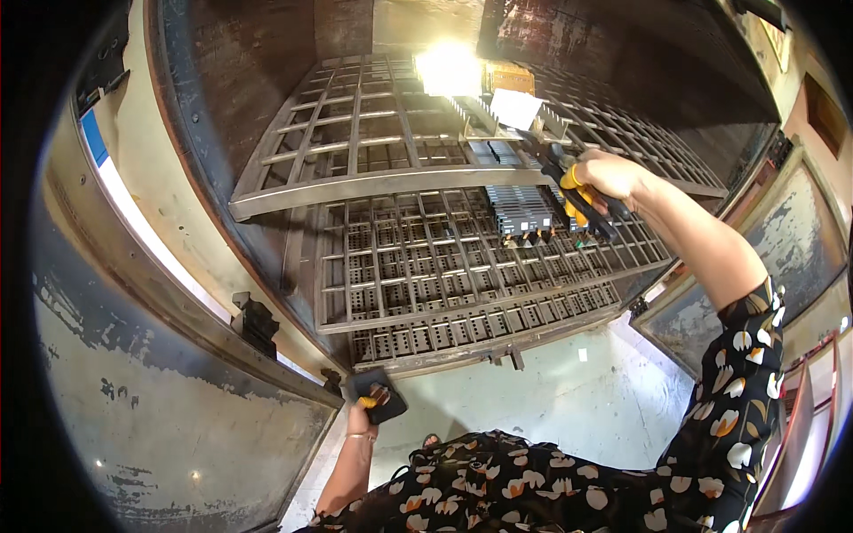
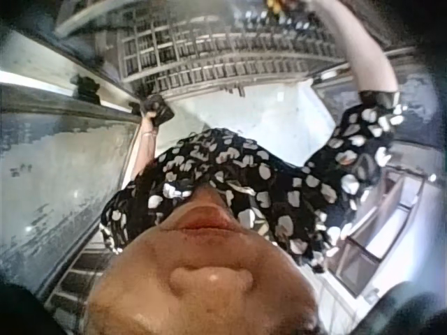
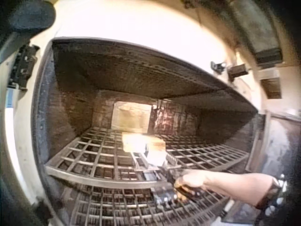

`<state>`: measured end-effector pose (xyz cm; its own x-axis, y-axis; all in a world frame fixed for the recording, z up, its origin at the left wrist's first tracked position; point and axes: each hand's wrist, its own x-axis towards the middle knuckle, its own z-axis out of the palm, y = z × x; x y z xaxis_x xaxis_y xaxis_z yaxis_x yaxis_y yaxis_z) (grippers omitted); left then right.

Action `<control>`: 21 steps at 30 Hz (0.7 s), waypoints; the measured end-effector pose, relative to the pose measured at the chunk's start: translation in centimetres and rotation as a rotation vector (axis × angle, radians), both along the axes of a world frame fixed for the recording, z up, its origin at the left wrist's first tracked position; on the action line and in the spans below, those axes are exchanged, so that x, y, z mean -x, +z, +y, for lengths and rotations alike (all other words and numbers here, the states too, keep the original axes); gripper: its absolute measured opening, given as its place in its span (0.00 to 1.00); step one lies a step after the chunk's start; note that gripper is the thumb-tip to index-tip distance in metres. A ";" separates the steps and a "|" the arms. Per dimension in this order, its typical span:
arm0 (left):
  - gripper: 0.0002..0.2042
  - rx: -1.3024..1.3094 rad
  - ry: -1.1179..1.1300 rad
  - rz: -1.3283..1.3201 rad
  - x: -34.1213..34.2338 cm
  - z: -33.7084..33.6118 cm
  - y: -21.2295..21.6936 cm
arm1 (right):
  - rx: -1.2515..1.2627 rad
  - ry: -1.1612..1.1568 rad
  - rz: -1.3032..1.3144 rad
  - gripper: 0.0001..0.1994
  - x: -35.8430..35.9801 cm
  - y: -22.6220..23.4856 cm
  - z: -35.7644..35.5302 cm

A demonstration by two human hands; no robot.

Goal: The person retrieves a metal rack with gold-colored rectangular plates from an oven and places it on a workbench. They then remove several plates and wipe each one individually with a yellow cloth and liquid from a squeeze bottle, arranging the cleaned plates on a red mat.

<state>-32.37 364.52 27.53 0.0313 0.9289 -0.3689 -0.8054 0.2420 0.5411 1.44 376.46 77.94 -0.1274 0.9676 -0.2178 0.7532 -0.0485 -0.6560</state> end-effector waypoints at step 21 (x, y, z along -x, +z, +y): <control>0.28 -0.620 -0.458 -0.776 -19.5 12.3 32.6 | 0.300 -0.176 0.540 0.07 -2.9 -7.4 -20.9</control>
<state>-12.87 376.77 60.16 0.4435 0.7874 0.4281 -0.8827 0.4666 0.0562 4.34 355.60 70.52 -0.1395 0.8909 -0.4322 0.2848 -0.3819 -0.8792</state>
